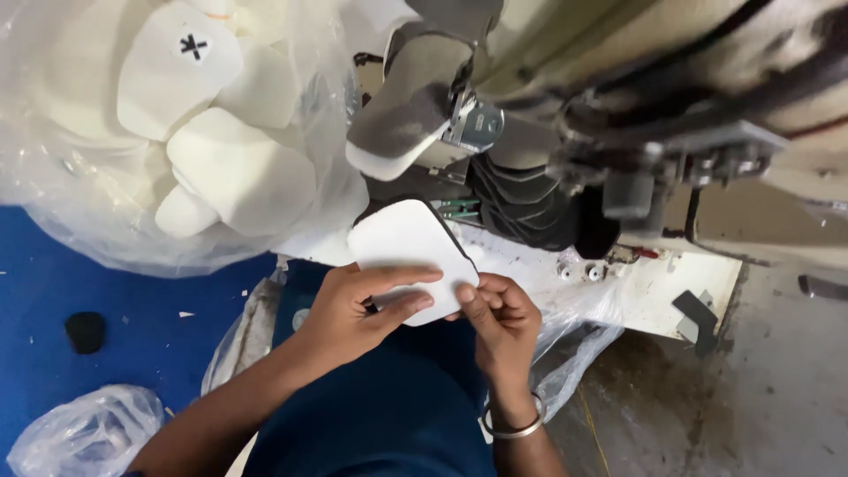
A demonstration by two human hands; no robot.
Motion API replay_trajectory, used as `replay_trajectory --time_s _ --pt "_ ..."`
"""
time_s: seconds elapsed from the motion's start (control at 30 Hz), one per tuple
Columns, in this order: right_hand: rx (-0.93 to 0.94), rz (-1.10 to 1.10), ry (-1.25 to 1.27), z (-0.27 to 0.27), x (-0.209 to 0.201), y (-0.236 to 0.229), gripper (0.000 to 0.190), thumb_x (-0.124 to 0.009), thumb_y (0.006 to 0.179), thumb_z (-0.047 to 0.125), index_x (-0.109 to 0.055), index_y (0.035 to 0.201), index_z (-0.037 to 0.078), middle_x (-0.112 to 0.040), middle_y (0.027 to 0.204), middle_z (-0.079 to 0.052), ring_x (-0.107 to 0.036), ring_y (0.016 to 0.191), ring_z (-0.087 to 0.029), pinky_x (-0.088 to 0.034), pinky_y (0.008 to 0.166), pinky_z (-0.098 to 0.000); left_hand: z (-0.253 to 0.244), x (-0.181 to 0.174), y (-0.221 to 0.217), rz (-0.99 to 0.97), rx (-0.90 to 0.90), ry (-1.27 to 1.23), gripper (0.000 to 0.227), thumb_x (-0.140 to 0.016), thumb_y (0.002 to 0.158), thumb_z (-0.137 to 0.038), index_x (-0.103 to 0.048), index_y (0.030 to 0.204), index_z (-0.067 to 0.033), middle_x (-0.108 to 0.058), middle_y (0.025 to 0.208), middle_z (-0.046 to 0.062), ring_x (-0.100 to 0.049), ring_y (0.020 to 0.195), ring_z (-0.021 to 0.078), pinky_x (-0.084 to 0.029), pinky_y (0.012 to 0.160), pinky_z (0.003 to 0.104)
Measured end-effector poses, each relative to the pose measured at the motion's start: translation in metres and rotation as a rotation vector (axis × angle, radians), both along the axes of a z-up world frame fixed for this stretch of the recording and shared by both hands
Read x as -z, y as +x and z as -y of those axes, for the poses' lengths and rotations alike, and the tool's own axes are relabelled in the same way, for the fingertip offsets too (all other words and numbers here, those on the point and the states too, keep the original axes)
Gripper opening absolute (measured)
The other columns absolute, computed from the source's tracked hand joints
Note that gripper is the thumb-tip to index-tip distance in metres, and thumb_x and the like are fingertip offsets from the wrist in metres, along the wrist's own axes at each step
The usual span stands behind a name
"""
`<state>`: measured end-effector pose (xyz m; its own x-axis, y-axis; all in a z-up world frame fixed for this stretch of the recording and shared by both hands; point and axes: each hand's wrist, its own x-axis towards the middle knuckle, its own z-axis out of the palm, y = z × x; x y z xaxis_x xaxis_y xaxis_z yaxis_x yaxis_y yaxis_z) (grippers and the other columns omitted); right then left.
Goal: The person uses a sewing machine to stitch white and grey shoe parts together. They repeatedly pick up a white piece from a plastic bag, align it with a grey piece, and feed the assembly through the machine to sew the edges. The finished parts are placed on the table after sewing.
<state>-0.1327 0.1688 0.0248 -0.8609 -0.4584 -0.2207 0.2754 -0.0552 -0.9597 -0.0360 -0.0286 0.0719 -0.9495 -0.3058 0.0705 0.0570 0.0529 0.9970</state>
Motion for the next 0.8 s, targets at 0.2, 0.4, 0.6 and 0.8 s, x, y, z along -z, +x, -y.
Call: replay_trajectory --time_s 0.2,0.4,0.6,0.8 --pt "-0.066 -0.060 0.040 0.056 -0.028 -0.061 0.018 -0.073 0.096 0.004 -0.068 0.111 -0.005 -0.075 0.091 -0.010 -0.071 0.077 -0.013 -0.061 0.070 -0.0267 0.017 -0.020 -0.041 0.007 -0.227 -0.138 0.031 -0.078 0.093 -0.013 -0.074 0.124 -0.0131 -0.080 0.113 0.008 -0.080 0.103 0.0192 -0.061 0.087 0.030" --pt "-0.130 0.113 -0.093 0.090 -0.026 -0.091 0.016 -0.072 0.101 0.007 -0.068 0.108 -0.007 -0.073 0.087 -0.012 -0.071 0.070 -0.017 -0.060 0.066 -0.0280 0.075 -0.042 -0.073 0.103 -0.287 -0.370 0.052 -0.079 0.091 -0.016 -0.064 0.140 -0.0152 -0.070 0.132 0.018 -0.070 0.118 0.0287 -0.057 0.095 0.037" --pt "0.136 -0.345 0.045 0.011 -0.024 -0.125 0.035 -0.072 0.089 0.008 -0.060 0.121 0.001 -0.071 0.112 -0.007 -0.074 0.101 -0.015 -0.064 0.092 -0.0290 0.133 -0.026 -0.093 0.024 0.110 -0.200 0.053 -0.078 0.092 -0.024 -0.062 0.141 -0.0111 -0.068 0.143 0.011 -0.066 0.132 0.0213 -0.052 0.112 0.035" --pt "0.871 -1.691 0.564 -0.101 -0.050 -0.185 0.019 -0.066 0.112 0.023 -0.058 0.119 0.007 -0.058 0.114 -0.009 -0.060 0.113 -0.021 -0.053 0.108 -0.0438 0.154 -0.027 -0.112 0.070 0.294 -0.113 0.053 -0.080 0.089 -0.017 -0.065 0.139 -0.0092 -0.066 0.144 0.009 -0.062 0.135 0.0201 -0.044 0.110 0.037"
